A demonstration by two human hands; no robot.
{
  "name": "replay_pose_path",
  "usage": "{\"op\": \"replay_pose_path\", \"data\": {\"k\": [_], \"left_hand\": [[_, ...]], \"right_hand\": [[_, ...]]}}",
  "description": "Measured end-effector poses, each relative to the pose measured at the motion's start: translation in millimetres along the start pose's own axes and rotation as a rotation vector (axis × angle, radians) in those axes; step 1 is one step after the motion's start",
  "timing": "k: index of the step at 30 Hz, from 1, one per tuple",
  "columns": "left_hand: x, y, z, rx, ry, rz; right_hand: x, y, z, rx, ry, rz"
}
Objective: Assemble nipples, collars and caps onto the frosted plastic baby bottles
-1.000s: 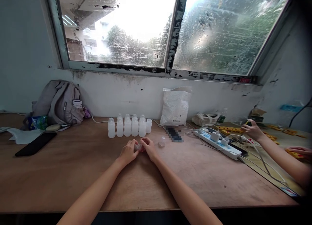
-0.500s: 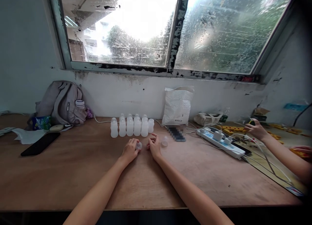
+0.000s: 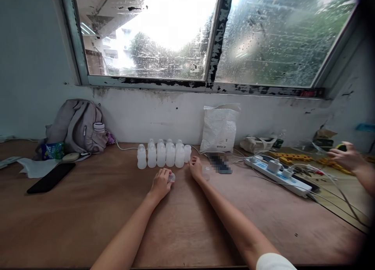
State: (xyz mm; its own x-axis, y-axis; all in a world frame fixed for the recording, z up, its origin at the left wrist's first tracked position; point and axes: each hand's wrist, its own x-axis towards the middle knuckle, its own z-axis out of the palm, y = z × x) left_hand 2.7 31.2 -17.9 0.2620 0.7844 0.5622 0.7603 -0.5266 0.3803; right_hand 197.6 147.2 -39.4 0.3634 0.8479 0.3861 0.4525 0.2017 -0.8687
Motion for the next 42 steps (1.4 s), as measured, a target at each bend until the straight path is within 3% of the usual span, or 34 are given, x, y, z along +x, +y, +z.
{"op": "replay_pose_path", "data": {"k": [9, 23, 31, 42], "left_hand": [[3.6, -10.2, -1.4, 0.006, 0.004, -0.017], [3.7, -9.1, -3.2, 0.022, -0.013, -0.013], [4.0, -9.4, -6.2, -0.038, 0.008, -0.022], [3.7, -5.4, -7.0, -0.231, 0.161, -0.114]], "right_hand": [[20.4, 5.0, 10.2, -0.124, -0.023, -0.050], [23.2, -0.6, 14.9, -0.241, -0.008, -0.006], [3.4, -4.0, 2.8, -0.187, -0.026, 0.061], [-32.7, -16.1, -21.8, -0.100, -0.179, -0.039]]}}
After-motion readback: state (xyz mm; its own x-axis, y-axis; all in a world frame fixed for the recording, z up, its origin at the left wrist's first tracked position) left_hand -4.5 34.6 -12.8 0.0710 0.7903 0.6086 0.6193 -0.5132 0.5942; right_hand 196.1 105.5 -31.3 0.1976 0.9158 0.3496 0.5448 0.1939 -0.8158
